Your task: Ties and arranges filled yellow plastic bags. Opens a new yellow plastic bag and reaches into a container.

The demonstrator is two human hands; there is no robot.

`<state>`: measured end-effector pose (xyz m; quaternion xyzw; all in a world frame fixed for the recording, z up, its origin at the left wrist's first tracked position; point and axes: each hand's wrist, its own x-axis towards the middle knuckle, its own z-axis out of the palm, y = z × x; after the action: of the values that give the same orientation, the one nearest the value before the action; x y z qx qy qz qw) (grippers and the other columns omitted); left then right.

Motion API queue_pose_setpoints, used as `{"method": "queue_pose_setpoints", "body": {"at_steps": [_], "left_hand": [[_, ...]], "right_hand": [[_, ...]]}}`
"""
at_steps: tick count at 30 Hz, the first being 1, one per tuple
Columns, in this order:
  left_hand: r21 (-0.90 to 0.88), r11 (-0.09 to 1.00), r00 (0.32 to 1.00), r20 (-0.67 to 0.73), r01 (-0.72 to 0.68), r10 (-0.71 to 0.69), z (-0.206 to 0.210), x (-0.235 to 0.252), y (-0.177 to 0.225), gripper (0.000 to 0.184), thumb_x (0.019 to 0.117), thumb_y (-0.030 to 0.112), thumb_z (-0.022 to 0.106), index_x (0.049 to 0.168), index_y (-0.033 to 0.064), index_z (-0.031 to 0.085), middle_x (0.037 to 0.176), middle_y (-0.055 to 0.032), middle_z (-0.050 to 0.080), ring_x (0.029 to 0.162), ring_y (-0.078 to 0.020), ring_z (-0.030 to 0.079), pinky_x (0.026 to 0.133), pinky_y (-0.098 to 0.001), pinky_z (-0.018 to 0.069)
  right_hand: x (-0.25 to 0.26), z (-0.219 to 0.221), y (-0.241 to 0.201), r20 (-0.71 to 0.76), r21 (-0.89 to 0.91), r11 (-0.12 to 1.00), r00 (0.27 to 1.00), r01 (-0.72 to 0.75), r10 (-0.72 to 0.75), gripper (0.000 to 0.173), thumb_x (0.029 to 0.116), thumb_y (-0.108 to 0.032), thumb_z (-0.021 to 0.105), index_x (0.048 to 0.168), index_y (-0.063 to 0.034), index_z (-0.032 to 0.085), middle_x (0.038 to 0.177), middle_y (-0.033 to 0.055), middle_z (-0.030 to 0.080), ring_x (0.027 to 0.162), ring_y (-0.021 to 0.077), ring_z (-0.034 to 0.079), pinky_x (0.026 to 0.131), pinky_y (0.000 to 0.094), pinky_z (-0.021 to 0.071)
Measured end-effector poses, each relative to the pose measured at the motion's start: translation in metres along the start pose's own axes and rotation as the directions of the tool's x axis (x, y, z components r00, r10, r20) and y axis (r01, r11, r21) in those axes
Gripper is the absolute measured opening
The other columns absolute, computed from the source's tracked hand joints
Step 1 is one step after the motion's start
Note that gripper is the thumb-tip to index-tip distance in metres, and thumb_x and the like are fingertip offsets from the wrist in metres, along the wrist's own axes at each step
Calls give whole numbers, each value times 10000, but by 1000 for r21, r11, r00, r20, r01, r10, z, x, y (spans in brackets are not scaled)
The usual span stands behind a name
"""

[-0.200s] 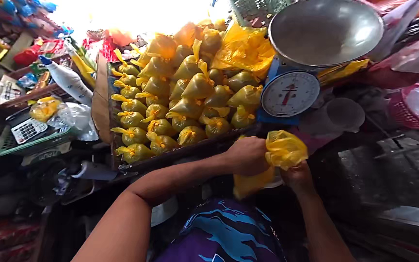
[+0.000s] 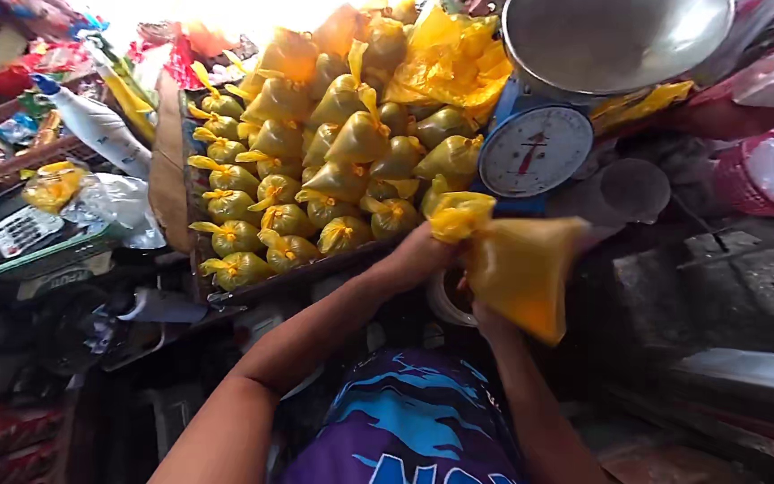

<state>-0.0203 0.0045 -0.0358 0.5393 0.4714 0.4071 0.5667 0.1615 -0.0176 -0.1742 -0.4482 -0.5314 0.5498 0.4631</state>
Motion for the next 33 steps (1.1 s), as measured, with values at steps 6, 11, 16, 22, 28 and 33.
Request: {"method": "queue_pose_setpoints", "body": {"at_steps": [6, 11, 16, 22, 28, 33], "left_hand": [[627, 779, 999, -22, -20, 44, -19, 39, -37, 186, 977, 215, 641, 1051, 56, 703, 933, -87, 724, 898, -215, 705, 818, -482, 577], [993, 116, 997, -9, 17, -71, -26, 45, -43, 162, 929, 170, 590, 995, 65, 694, 996, -149, 704, 850, -376, 693, 666, -583, 537], [774, 629, 985, -150, 64, 84, -16, -3, -80, 160, 888, 166, 727, 985, 40, 713, 903, -140, 723, 880, -310, 714, 787, -558, 574], [626, 760, 956, -80, -173, 284, -57, -43, -116, 247, 846, 36, 738, 1087, 13, 688, 978, -101, 725, 923, -172, 705, 865, -396, 593], [715, 676, 905, -152, -177, 397, -51, -48, -93, 258, 817, 37, 770, 1063, 19, 693, 1121, -122, 684, 931, -207, 698, 832, -413, 607], [409, 901, 772, -522, -145, 362, -51, -47, -62, 231, 861, 7, 651, 1090, 25, 677, 1019, -74, 700, 940, -132, 675, 863, -355, 586]], "right_hand": [[5, -5, -15, -43, -581, 812, 998, -54, 35, 418, 1045, -343, 551, 764, -67, 690, 651, 36, 616, 593, 174, 583, 595, 446, 508], [22, 36, -27, 35, -883, 465, 982, -57, 186, 501, 1038, -465, 521, 767, -75, 678, 733, 155, 677, 769, 381, 698, 654, 621, 525], [40, 51, -20, 160, -534, 797, 892, -281, 422, 213, 924, -264, 732, 1029, -79, 720, 871, 93, 732, 786, 234, 708, 729, 501, 595], [64, 42, -46, 618, -255, 915, 676, -311, 402, 211, 1039, -161, 524, 936, -86, 693, 649, -33, 551, 535, 36, 466, 511, 218, 409], [114, 44, -75, 710, -335, 868, 704, 366, -23, 270, 1026, -191, 537, 892, -86, 747, 1145, 65, 624, 1098, 226, 581, 919, 463, 512], [111, 59, -74, 711, -149, 971, 703, 189, -28, 485, 908, -354, 748, 1343, -193, 608, 1422, 28, 584, 1270, 178, 596, 995, 437, 580]]}}
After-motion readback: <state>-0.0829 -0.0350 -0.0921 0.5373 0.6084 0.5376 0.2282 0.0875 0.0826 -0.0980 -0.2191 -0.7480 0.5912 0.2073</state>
